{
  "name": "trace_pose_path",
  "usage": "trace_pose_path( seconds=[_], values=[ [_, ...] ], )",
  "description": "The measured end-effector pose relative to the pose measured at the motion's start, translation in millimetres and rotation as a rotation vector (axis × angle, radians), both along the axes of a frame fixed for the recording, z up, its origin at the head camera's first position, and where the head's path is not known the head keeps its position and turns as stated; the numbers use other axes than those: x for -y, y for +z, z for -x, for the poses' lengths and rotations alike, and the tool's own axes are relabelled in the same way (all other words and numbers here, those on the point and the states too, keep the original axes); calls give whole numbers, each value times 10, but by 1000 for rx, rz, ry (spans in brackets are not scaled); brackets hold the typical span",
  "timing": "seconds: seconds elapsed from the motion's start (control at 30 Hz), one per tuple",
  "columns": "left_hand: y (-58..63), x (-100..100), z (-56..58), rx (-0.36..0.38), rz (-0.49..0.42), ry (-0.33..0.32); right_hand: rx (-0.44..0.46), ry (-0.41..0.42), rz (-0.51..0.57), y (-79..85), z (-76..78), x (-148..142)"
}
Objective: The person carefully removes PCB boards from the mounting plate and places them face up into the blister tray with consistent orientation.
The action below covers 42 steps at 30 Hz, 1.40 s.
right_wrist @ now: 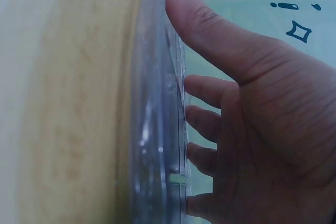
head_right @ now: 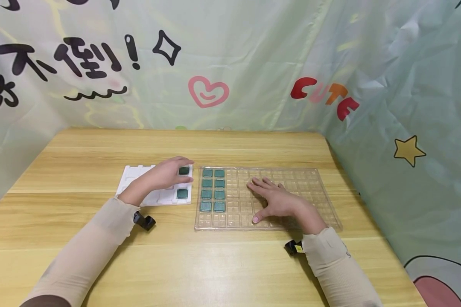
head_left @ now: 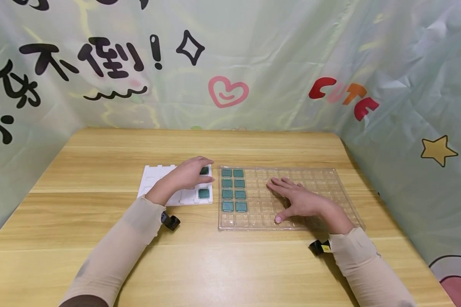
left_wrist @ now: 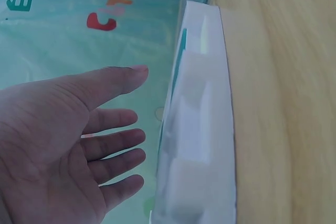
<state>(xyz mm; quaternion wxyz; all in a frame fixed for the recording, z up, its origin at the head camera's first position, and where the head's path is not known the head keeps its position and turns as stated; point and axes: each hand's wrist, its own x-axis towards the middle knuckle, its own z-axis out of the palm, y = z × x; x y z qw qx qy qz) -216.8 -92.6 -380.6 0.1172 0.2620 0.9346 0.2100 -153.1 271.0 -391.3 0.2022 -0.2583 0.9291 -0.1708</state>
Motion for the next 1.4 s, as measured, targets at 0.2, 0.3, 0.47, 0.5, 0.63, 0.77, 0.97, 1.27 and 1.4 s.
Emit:
trace_pose_path(
  seconds=[0.2,0.3,0.47,0.5,0.63,0.77,0.97,1.27,1.4],
  values=[
    [-41,25,32,0,10,8,2,3,-5,-2,0,-1],
    [-64,38,51,-7,17,12,-1,4,-5,1,-2,0],
    [-76,49,64,-6,20,16,-1,1,-5,8,-7,1],
    [-77,50,64,-5,21,17,-1,0,-6,9,-8,2],
    [-88,50,65,-12,32,20,1,-2,-7,10,-11,3],
    [-96,46,64,-28,43,19,-1,-3,-6,7,-11,2],
    [-98,50,59,-28,38,34,-1,-3,-6,7,-8,4],
    [-138,49,83,-29,22,61,4,-3,-6,14,-10,2],
    [-156,47,96,-58,26,75,-1,-2,-5,9,-10,1]
  ],
)
